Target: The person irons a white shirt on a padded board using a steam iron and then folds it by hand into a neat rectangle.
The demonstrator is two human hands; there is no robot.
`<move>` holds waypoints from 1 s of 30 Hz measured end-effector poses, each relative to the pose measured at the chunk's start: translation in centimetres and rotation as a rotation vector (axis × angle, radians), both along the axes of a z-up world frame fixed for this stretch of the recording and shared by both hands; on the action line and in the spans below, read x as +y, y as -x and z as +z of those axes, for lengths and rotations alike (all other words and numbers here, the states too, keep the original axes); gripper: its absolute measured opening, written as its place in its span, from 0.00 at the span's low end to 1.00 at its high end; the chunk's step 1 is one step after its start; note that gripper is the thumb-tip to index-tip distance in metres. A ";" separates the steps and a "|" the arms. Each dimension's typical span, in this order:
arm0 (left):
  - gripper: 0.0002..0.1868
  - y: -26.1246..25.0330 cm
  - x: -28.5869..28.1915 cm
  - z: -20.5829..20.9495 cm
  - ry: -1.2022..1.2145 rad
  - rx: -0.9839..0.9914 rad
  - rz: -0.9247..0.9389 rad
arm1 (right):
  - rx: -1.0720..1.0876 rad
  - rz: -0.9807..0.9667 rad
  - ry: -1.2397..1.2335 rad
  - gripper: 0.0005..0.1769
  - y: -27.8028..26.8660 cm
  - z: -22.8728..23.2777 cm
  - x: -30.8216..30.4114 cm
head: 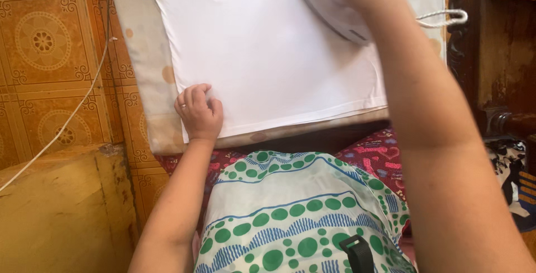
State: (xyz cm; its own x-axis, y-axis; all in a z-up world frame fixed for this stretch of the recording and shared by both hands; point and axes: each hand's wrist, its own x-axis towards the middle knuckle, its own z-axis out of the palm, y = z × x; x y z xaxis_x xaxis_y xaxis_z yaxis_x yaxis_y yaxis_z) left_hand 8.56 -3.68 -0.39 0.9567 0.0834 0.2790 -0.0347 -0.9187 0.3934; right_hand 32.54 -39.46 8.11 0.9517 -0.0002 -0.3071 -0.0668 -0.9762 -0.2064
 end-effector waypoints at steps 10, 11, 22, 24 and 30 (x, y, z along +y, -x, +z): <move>0.23 -0.1 -0.1 0.7 -0.069 -0.080 0.050 | -0.063 -0.186 0.137 0.32 8.5 2.3 -12.8; 0.28 -0.3 0.0 0.8 -0.114 -0.160 0.091 | -0.073 -0.202 0.132 0.32 9.0 2.3 -13.5; 0.19 -1.5 4.5 1.7 0.264 0.272 0.274 | -0.224 -0.254 0.184 0.35 7.8 -0.9 -18.3; 0.17 0.1 6.1 3.2 0.263 0.320 0.197 | -0.288 -0.214 0.146 0.35 6.3 -1.3 -18.3; 0.12 8.9 10.8 6.0 0.620 0.387 0.197 | -0.200 -0.108 0.054 0.33 3.6 -1.8 -17.9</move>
